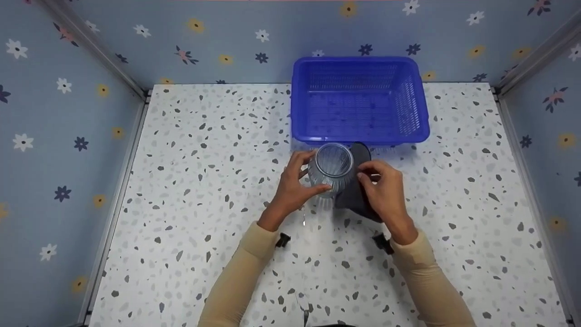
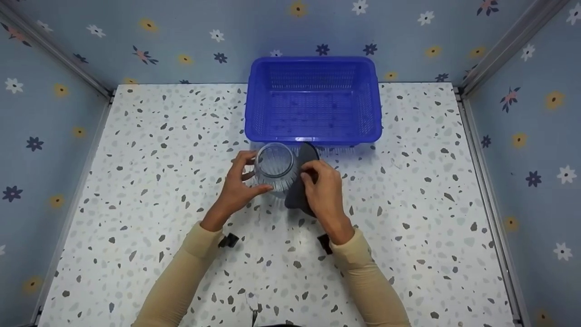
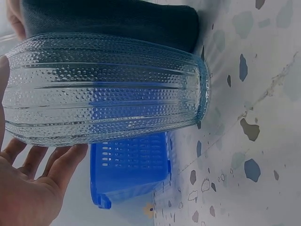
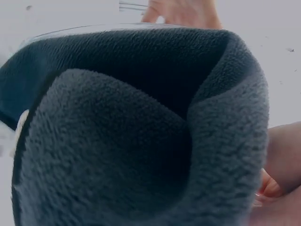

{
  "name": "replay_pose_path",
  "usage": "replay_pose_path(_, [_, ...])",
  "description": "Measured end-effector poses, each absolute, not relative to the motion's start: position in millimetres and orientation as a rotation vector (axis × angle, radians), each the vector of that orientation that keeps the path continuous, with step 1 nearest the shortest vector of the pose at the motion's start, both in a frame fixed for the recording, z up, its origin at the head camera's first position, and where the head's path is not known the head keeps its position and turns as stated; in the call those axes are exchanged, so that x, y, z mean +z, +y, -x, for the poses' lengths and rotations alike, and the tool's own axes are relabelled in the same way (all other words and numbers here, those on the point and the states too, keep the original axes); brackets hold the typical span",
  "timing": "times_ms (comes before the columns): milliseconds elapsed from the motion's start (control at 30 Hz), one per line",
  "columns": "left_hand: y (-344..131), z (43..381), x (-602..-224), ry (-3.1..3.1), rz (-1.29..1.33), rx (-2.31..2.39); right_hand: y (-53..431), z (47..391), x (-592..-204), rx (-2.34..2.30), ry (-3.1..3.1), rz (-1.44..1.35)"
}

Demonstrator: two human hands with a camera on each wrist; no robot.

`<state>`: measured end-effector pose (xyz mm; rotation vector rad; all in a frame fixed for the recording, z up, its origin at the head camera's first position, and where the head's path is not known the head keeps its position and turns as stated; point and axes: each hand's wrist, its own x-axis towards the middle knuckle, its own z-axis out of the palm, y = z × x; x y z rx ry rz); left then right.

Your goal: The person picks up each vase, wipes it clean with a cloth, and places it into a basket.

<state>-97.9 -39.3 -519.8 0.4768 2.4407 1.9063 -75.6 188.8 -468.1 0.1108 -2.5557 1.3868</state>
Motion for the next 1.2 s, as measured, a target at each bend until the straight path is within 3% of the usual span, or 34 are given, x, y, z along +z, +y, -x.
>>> replay_pose_path(367, [-40, 98, -519, 2.444, -0.477, 1.9, 188, 85, -529, 1.421, -2.671, -0.054])
replay_pose_path(667, [-39, 97, -519, 2.435, -0.468, 1.9, 185, 89, -551, 1.338, -2.76, -0.078])
replay_pose_path(867, [-38, 97, -521, 2.436, -0.466, 1.897, 187, 86, -544, 1.395, -2.74, -0.022])
replay_pose_path(1200, [-39, 97, -521, 2.425, -0.469, 1.918, 192, 78, -493, 1.491, -2.611, -0.009])
